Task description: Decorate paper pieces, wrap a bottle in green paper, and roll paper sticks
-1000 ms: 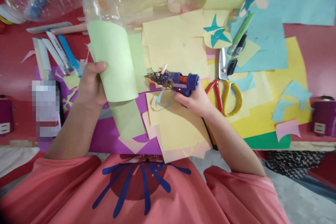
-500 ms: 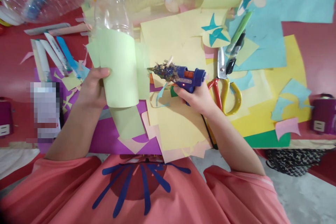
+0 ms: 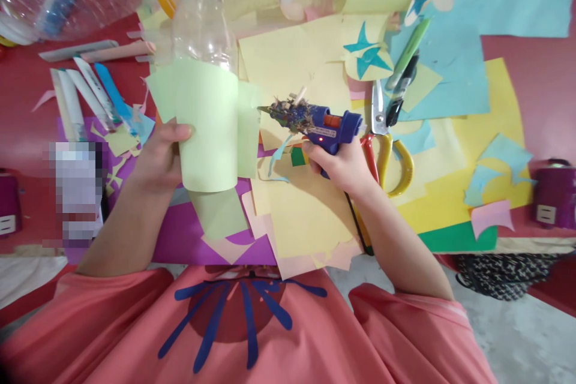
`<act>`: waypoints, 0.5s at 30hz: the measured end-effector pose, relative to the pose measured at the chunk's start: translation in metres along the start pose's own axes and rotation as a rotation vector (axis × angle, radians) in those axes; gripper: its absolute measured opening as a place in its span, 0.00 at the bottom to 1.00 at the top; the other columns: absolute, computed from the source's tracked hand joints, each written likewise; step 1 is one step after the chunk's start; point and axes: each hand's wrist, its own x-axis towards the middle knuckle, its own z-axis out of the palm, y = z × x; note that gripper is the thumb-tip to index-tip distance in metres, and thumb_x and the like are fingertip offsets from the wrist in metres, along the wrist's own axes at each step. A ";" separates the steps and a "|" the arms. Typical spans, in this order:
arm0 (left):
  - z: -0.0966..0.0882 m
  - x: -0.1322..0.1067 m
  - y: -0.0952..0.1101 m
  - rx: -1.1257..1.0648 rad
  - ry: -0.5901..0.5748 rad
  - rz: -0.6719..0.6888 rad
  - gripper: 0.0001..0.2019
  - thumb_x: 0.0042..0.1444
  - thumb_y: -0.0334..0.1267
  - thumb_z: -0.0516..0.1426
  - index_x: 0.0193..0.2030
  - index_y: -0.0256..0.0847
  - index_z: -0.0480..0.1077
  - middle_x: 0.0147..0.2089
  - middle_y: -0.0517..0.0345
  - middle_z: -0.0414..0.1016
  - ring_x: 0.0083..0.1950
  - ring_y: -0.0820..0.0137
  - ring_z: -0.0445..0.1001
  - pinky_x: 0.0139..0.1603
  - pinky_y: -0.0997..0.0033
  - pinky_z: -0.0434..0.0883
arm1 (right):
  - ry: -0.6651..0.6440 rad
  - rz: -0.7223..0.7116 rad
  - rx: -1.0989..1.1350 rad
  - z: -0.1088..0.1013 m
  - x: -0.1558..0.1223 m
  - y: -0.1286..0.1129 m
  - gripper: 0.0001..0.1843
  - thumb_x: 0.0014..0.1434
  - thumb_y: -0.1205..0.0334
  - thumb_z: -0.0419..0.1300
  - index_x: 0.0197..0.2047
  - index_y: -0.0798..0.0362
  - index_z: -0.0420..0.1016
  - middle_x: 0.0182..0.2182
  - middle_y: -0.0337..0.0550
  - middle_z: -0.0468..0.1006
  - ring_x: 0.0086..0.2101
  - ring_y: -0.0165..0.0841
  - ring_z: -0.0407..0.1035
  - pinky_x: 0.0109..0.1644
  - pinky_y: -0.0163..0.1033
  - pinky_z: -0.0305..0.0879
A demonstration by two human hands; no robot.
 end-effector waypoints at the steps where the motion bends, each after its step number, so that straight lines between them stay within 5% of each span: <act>1: 0.000 0.000 0.000 0.000 -0.017 0.004 0.14 0.44 0.46 0.59 0.35 0.39 0.71 0.28 0.57 0.75 0.37 0.59 0.79 0.25 0.71 0.68 | 0.009 0.002 -0.004 0.000 0.000 0.000 0.15 0.49 0.59 0.61 0.16 0.49 0.62 0.12 0.35 0.65 0.15 0.26 0.58 0.20 0.35 0.59; 15: -0.001 -0.002 -0.003 0.000 -0.082 0.006 0.17 0.43 0.47 0.59 0.39 0.40 0.74 0.35 0.54 0.79 0.43 0.58 0.79 0.26 0.74 0.71 | 0.078 0.005 0.082 0.000 0.004 0.000 0.13 0.45 0.58 0.63 0.20 0.47 0.60 0.11 0.32 0.64 0.13 0.26 0.57 0.18 0.36 0.57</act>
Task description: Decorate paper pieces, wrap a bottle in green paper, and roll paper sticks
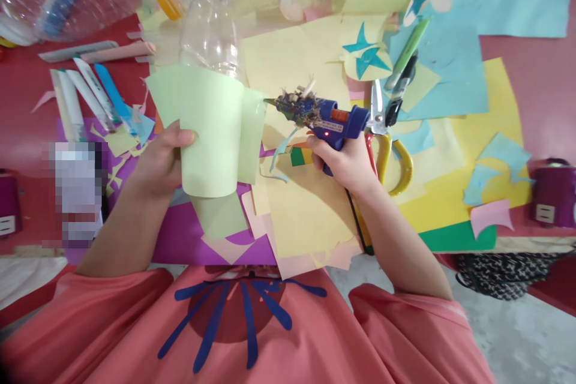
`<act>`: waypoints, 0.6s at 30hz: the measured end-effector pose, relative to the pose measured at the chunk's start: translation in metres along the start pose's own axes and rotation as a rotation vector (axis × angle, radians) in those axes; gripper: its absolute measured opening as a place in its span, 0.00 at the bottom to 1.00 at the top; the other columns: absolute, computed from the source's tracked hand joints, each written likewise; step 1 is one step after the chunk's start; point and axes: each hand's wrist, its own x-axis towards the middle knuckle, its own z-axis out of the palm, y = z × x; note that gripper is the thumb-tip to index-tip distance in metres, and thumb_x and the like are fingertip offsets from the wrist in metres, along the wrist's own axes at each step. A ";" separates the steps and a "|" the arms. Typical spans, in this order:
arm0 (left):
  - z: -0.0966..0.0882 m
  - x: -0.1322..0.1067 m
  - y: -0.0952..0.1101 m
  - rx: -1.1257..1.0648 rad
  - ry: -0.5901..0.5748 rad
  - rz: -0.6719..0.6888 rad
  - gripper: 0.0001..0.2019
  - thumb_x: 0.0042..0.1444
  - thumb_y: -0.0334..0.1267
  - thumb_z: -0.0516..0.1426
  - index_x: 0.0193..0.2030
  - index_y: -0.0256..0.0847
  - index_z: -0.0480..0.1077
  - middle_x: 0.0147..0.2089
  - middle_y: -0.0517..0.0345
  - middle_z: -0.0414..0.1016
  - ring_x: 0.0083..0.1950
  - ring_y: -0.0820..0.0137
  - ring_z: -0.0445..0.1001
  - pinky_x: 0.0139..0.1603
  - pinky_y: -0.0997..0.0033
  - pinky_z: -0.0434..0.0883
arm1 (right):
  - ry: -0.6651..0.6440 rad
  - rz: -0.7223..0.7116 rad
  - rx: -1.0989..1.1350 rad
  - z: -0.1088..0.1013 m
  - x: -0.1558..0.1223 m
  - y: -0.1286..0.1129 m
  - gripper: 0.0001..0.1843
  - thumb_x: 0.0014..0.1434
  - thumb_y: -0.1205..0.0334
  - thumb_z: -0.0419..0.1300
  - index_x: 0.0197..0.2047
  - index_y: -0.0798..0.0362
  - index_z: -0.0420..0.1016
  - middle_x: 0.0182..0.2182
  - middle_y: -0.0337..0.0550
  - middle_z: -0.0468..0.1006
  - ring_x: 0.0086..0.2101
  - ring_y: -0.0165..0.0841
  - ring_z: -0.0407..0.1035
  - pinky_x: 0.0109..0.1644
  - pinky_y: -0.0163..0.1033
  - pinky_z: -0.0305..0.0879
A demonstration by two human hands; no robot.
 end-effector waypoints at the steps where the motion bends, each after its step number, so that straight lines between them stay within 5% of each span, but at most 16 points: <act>1: 0.000 0.000 0.000 0.015 0.010 -0.003 0.17 0.43 0.47 0.59 0.39 0.40 0.74 0.34 0.55 0.79 0.42 0.59 0.80 0.26 0.74 0.71 | 0.001 0.005 0.001 0.000 0.000 0.000 0.13 0.45 0.58 0.63 0.20 0.48 0.60 0.11 0.32 0.64 0.13 0.26 0.57 0.18 0.36 0.57; 12: -0.002 0.000 0.001 0.012 0.044 -0.029 0.18 0.41 0.48 0.60 0.37 0.40 0.72 0.30 0.55 0.76 0.43 0.57 0.79 0.28 0.72 0.72 | 0.043 0.068 0.107 -0.008 0.008 -0.001 0.08 0.48 0.67 0.61 0.20 0.52 0.68 0.16 0.37 0.70 0.16 0.26 0.63 0.19 0.34 0.59; 18: -0.002 0.003 0.001 0.000 0.048 -0.044 0.19 0.39 0.50 0.61 0.36 0.41 0.71 0.31 0.54 0.77 0.43 0.54 0.79 0.31 0.68 0.74 | 0.211 0.161 0.204 -0.039 0.006 -0.003 0.03 0.46 0.66 0.63 0.27 0.54 0.74 0.25 0.44 0.76 0.19 0.27 0.66 0.17 0.35 0.53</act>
